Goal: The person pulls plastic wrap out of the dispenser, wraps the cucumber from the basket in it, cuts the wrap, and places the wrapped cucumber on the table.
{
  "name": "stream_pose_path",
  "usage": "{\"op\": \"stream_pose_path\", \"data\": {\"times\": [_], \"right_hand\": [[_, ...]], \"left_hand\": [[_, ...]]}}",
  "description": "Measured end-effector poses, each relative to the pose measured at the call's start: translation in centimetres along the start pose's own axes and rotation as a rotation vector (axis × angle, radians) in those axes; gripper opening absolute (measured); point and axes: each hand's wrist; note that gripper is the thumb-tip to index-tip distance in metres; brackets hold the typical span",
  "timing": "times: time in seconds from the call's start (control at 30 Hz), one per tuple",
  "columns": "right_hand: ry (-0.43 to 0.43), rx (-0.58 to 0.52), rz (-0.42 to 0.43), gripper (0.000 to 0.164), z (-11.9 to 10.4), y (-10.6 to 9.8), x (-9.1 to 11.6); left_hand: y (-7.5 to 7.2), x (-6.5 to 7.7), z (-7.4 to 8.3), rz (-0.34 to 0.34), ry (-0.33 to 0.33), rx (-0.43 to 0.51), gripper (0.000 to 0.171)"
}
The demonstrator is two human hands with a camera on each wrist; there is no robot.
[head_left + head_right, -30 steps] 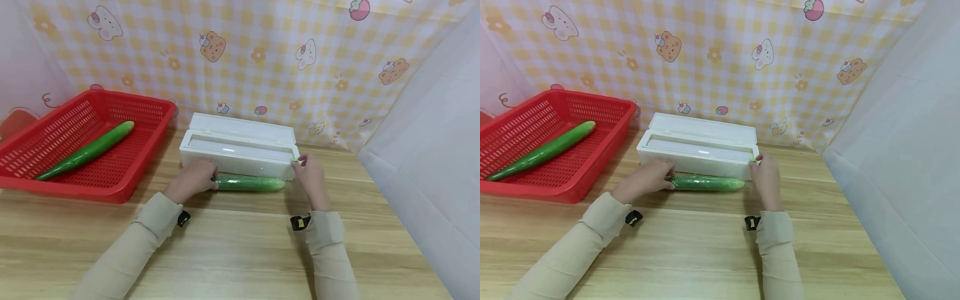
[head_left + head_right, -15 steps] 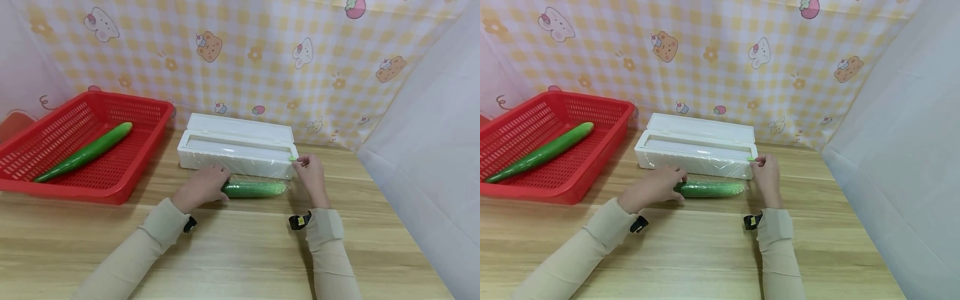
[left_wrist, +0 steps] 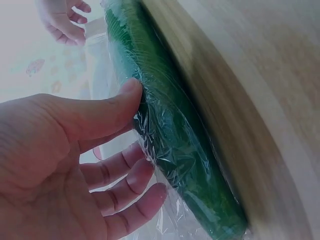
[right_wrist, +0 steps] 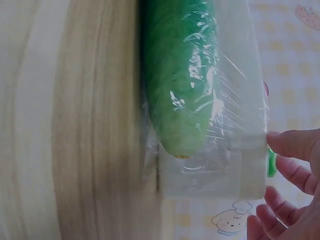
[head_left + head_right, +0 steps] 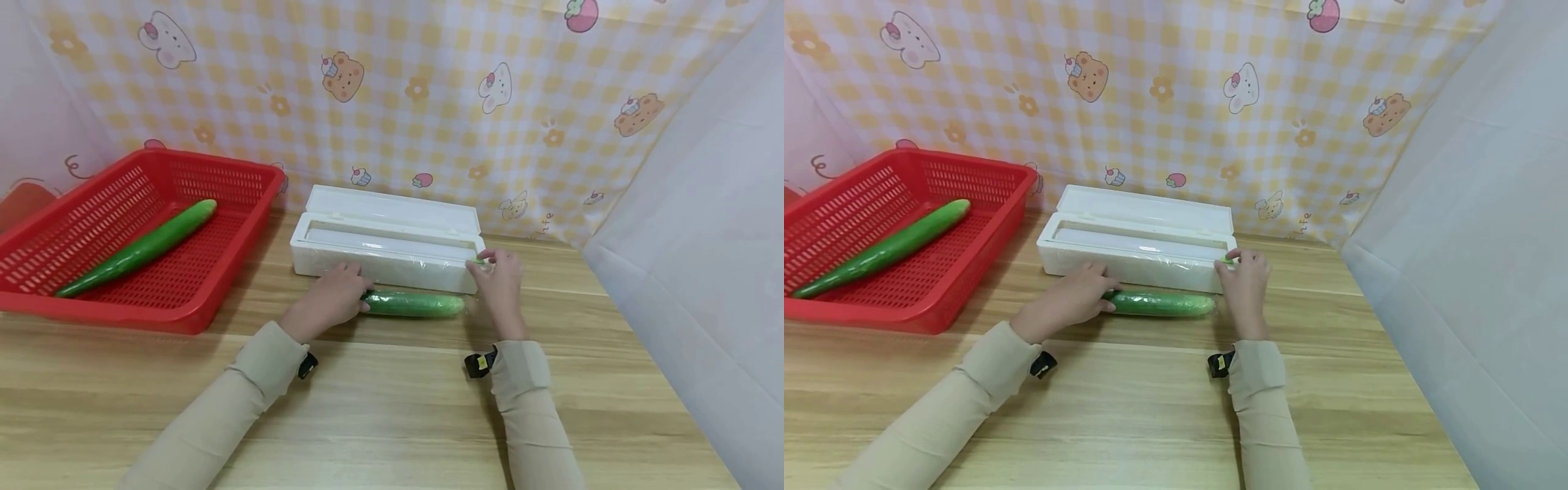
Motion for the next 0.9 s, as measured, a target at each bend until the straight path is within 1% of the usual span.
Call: {"op": "stream_pose_path", "data": {"times": [0.1, 0.23, 0.47, 0.6, 0.67, 0.77, 0.9], "right_hand": [[0.007, 0.0, 0.012, 0.03, 0.0, 0.1, 0.0], [0.004, -0.01, 0.007, 0.028, 0.1, 0.1, -0.1], [-0.026, -0.018, -0.01, 0.025, 0.2, 0.0, -0.2], [-0.038, 0.003, -0.03, 0.032, 0.2, -0.1, -0.4], [-0.051, 0.006, -0.051, 0.032, 0.4, -0.2, -0.6], [-0.094, -0.008, -0.1, 0.028, 0.7, -0.7, -0.8], [-0.205, 0.008, -0.164, 0.022, 1.0, -2.1, -1.0]], "left_hand": [[0.0, 0.0, 0.0, 0.003, 0.007, 0.004, 0.035], [0.1, -0.1, -0.1, -0.004, 0.004, 0.015, 0.032], [0.1, -0.2, -0.1, -0.01, 0.012, 0.007, 0.034], [0.3, -0.2, -0.2, -0.011, 0.019, -0.007, 0.035], [0.3, -0.2, -0.3, -0.014, 0.02, -0.017, 0.035], [0.5, -0.2, -0.4, -0.016, 0.025, -0.03, 0.035], [0.5, -0.3, -0.5, -0.019, 0.028, -0.03, 0.035]]}}
Point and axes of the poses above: each hand's wrist, its own x-axis away from the middle knuckle, its own y-axis out of the palm, z = x × y, and after that the axes turned 14 degrees about z, right-handed
